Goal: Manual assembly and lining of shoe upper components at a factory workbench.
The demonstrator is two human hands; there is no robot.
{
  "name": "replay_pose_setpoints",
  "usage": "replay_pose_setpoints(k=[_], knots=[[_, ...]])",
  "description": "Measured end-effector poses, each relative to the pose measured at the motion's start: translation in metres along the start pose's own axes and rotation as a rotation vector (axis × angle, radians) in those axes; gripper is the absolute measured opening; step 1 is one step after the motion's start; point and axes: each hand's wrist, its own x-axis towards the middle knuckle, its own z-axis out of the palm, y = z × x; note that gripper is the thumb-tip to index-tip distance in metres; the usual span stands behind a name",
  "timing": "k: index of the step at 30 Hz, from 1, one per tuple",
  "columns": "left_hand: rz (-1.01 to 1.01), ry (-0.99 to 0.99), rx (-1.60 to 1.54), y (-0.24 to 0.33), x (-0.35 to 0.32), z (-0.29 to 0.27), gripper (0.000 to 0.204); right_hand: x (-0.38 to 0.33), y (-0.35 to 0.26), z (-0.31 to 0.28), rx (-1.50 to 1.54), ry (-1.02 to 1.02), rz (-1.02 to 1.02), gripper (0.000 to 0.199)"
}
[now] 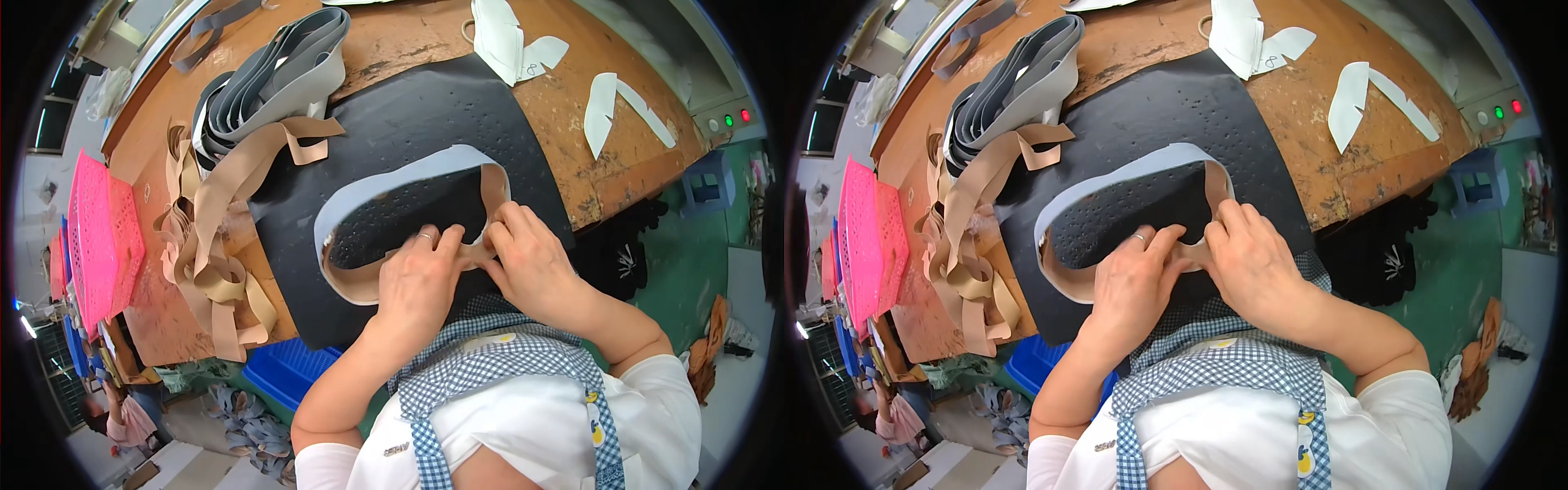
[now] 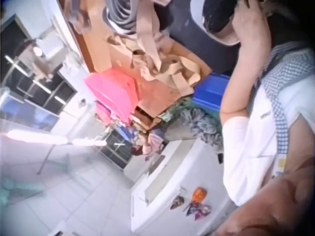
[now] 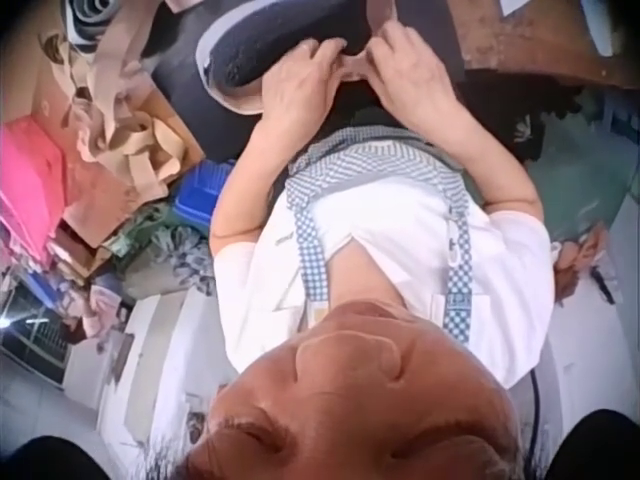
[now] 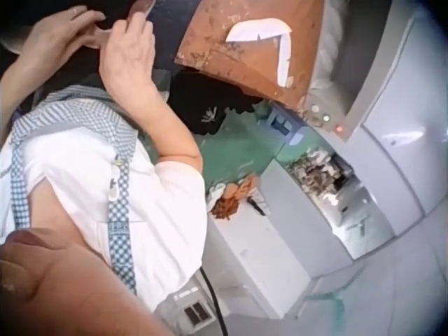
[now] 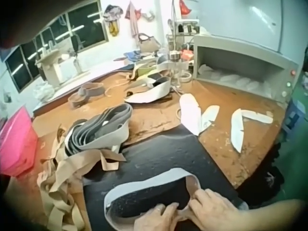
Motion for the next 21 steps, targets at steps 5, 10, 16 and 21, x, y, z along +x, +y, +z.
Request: replay_pose_setpoints(k=[5,10,16,21], knots=[[0.209,0.104,0.029,0.001,0.008,0.004,0.022,-0.005,0.003,0.007,0.165,0.062,0.061,0.024],[0.31,0.158,0.04,-0.007,0.004,0.015,0.02,0.007,0.013,-0.001,0.104,0.01,-0.142,0.023],[0.289,0.178,0.063,-0.003,0.002,0.024,0.02,0.008,0.015,-0.005,0.344,-0.055,0.085,0.024],[0.247,0.162,-0.05,0.002,0.012,0.025,0.02,0.006,0.023,-0.01,0.551,-0.2,0.209,0.031]])
